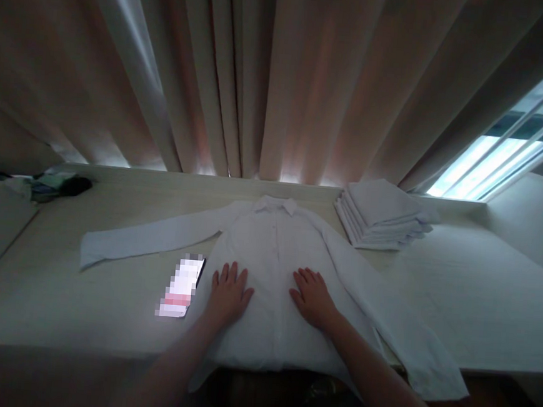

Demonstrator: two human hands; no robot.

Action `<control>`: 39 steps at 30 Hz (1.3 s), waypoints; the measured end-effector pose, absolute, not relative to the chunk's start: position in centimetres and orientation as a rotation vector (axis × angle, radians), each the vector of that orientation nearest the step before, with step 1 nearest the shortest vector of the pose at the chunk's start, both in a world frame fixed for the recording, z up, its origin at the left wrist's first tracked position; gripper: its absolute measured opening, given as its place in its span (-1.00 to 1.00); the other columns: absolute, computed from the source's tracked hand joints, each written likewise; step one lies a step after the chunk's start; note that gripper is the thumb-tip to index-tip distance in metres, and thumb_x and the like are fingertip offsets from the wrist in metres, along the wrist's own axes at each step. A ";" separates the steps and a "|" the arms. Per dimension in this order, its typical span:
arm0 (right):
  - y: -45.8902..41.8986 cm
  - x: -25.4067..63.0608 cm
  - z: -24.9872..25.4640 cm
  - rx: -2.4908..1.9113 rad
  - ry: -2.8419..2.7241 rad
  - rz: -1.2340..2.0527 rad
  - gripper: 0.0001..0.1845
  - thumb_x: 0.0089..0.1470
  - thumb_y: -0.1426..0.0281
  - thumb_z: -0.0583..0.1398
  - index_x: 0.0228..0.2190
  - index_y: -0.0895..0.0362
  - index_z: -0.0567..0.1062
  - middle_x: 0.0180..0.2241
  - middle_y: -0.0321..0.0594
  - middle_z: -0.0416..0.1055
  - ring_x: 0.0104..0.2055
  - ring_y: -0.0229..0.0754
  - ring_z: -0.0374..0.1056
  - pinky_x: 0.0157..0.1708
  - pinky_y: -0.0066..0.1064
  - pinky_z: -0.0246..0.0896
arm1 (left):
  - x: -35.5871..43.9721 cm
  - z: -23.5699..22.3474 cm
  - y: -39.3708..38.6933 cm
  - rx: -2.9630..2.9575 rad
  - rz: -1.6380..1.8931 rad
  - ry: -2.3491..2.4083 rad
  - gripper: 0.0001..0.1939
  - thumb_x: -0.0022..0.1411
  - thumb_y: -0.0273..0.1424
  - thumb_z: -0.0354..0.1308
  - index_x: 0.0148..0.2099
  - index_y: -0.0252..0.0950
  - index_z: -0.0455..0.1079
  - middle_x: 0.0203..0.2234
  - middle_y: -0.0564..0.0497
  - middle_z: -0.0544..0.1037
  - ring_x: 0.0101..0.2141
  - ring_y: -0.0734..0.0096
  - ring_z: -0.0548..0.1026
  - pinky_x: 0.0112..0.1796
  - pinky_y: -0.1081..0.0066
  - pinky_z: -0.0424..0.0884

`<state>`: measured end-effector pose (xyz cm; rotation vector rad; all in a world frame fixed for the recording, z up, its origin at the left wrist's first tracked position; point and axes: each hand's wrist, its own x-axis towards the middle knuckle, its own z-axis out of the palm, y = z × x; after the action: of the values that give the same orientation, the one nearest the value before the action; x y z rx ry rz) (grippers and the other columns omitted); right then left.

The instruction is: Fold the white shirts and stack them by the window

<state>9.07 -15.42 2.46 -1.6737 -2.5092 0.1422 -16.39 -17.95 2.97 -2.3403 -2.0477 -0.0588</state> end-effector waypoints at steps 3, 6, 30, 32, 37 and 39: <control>-12.3 7.8 3.1 -1.689 -2.457 0.138 -0.46 0.14 0.18 -0.14 0.07 0.18 0.19 0.09 -0.06 0.14 0.15 -0.09 -0.06 0.11 -0.23 -0.27 | -16.4 3.4 -15.6 -2.280 -0.067 -2.102 -0.41 0.23 -0.10 -0.28 0.23 -0.27 -0.03 0.20 -0.21 -0.01 0.18 0.01 -0.10 0.07 -0.03 -0.21; -8.3 5.8 3.2 -1.697 -2.458 0.165 -0.49 0.12 0.23 -0.10 0.07 0.18 0.19 0.08 -0.07 0.15 0.12 -0.11 -0.03 0.08 -0.28 -0.22 | -16.6 3.1 -13.9 -2.249 -0.067 -2.136 -0.41 0.22 -0.11 -0.25 0.23 -0.26 -0.03 0.20 -0.20 -0.01 0.18 -0.01 -0.12 0.07 -0.06 -0.22; 14.0 -0.7 0.6 -1.756 -2.321 -0.031 -0.59 0.12 0.31 -0.09 -0.07 0.15 0.34 0.00 -0.07 0.23 0.05 0.01 0.04 0.00 -0.13 -0.11 | -17.9 0.9 -12.2 -2.295 -0.252 -2.239 -0.31 0.15 -0.03 -0.21 0.27 -0.20 -0.14 0.23 -0.09 -0.10 0.20 0.04 -0.28 0.11 -0.08 -0.31; 13.6 -0.5 1.1 -1.739 -2.323 -0.029 -0.58 0.12 0.30 -0.09 -0.04 0.13 0.32 0.03 -0.10 0.20 0.07 -0.01 0.03 0.02 -0.16 -0.12 | -18.0 1.0 -12.3 -2.304 -0.249 -2.240 -0.31 0.15 -0.03 -0.22 0.26 -0.22 -0.12 0.23 -0.09 -0.10 0.20 0.03 -0.28 0.11 -0.07 -0.32; 8.8 0.0 1.6 -1.655 -2.352 -0.073 -0.52 0.14 0.29 -0.13 0.05 0.20 0.24 0.19 -0.04 -0.07 0.19 -0.02 -0.16 0.10 -0.17 -0.27 | -17.9 1.3 -12.4 -2.291 -0.218 -2.217 -0.34 0.16 -0.03 -0.22 0.24 -0.21 -0.05 0.22 -0.11 -0.08 0.20 0.03 -0.28 0.10 -0.07 -0.34; 6.0 0.2 1.2 -1.550 -2.493 -0.038 -0.44 0.14 0.19 -0.11 0.10 0.20 0.16 0.23 -0.06 -0.22 0.23 -0.01 -0.30 0.13 -0.16 -0.33 | -17.8 1.4 -12.6 -2.280 -0.236 -2.194 -0.34 0.16 -0.03 -0.22 0.24 -0.23 -0.05 0.22 -0.13 -0.08 0.20 0.02 -0.27 0.10 -0.06 -0.34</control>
<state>0.20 5.96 1.15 -1.5505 -2.4932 -0.0382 -17.85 -12.58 1.39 -2.2799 -2.1944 -0.2357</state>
